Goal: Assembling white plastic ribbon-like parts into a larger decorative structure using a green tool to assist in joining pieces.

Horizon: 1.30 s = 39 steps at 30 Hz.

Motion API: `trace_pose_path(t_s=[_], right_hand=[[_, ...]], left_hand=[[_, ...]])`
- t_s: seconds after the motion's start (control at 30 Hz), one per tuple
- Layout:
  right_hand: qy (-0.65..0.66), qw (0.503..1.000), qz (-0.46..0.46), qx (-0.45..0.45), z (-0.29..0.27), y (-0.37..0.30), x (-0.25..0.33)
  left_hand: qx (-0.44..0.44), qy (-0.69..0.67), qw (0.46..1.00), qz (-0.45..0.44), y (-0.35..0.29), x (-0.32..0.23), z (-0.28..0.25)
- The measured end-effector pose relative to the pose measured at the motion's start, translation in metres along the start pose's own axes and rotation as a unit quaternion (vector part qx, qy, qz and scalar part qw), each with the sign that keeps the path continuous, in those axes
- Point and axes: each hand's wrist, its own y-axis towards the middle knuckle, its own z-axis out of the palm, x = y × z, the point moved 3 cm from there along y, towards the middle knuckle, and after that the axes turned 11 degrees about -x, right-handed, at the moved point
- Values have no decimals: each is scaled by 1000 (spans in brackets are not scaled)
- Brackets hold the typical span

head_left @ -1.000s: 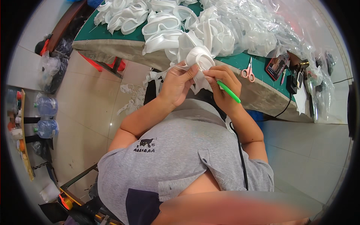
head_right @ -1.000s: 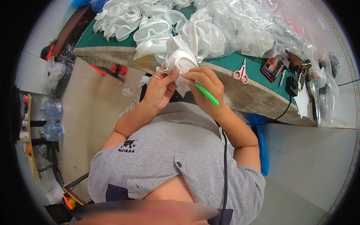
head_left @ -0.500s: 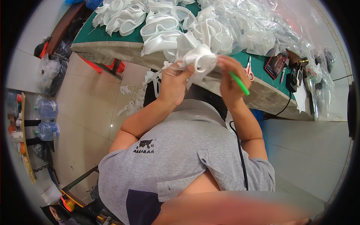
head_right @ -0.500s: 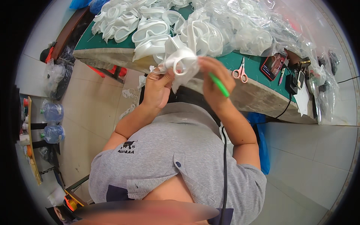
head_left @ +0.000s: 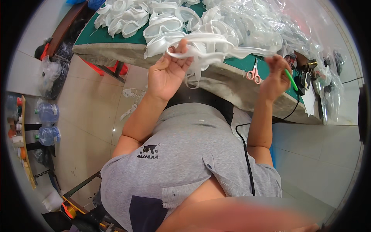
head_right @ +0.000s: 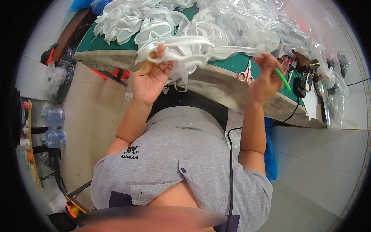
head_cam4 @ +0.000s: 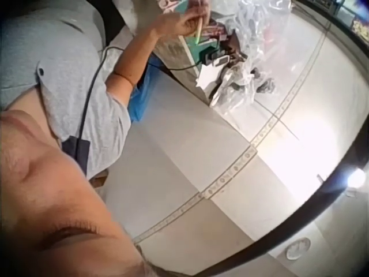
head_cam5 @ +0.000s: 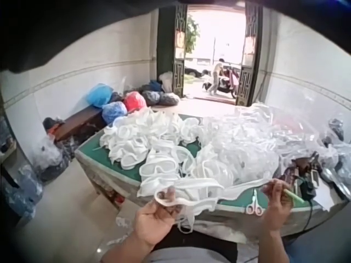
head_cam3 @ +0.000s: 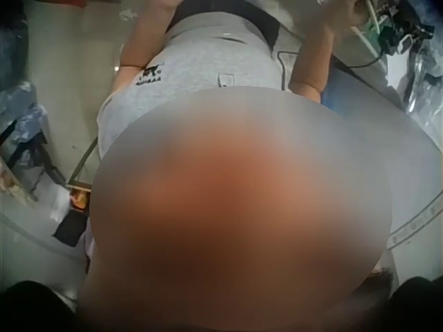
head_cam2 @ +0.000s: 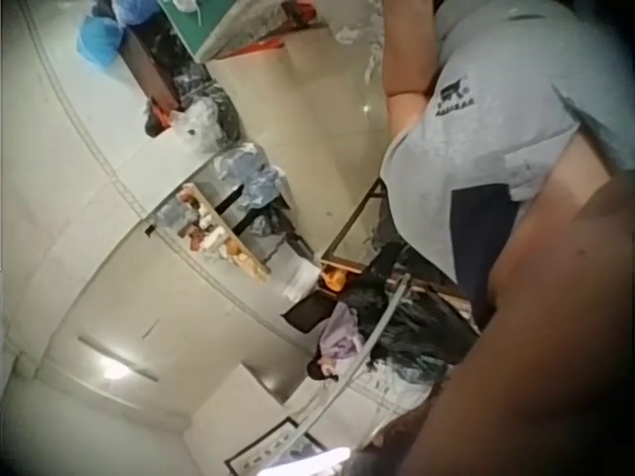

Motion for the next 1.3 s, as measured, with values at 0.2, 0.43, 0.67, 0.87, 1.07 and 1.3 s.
trace_pose_path(t_s=[0.2, 0.43, 0.67, 0.87, 1.07, 1.3], right_hand=[[-51, 933, 206, 290, 26, -41, -6], [-109, 885, 153, 426, 54, -96, -3], [-30, 796, -372, 477, 53, -116, 39], [33, 765, -476, 432, 30, -110, 46], [-123, 861, -400, 290, 44, -64, 24], [-207, 899, -197, 332, 42, -22, 3]], left_hand=[[185, 125, 974, 32, -8, 8, 19], [222, 189, 956, 12, -15, 18, 28], [138, 270, 943, 140, -4, -3, 26], [135, 245, 945, 172, -3, -5, 28], [84, 299, 947, -83, -11, 0, 30], [114, 133, 967, -185, -7, -10, 34]])
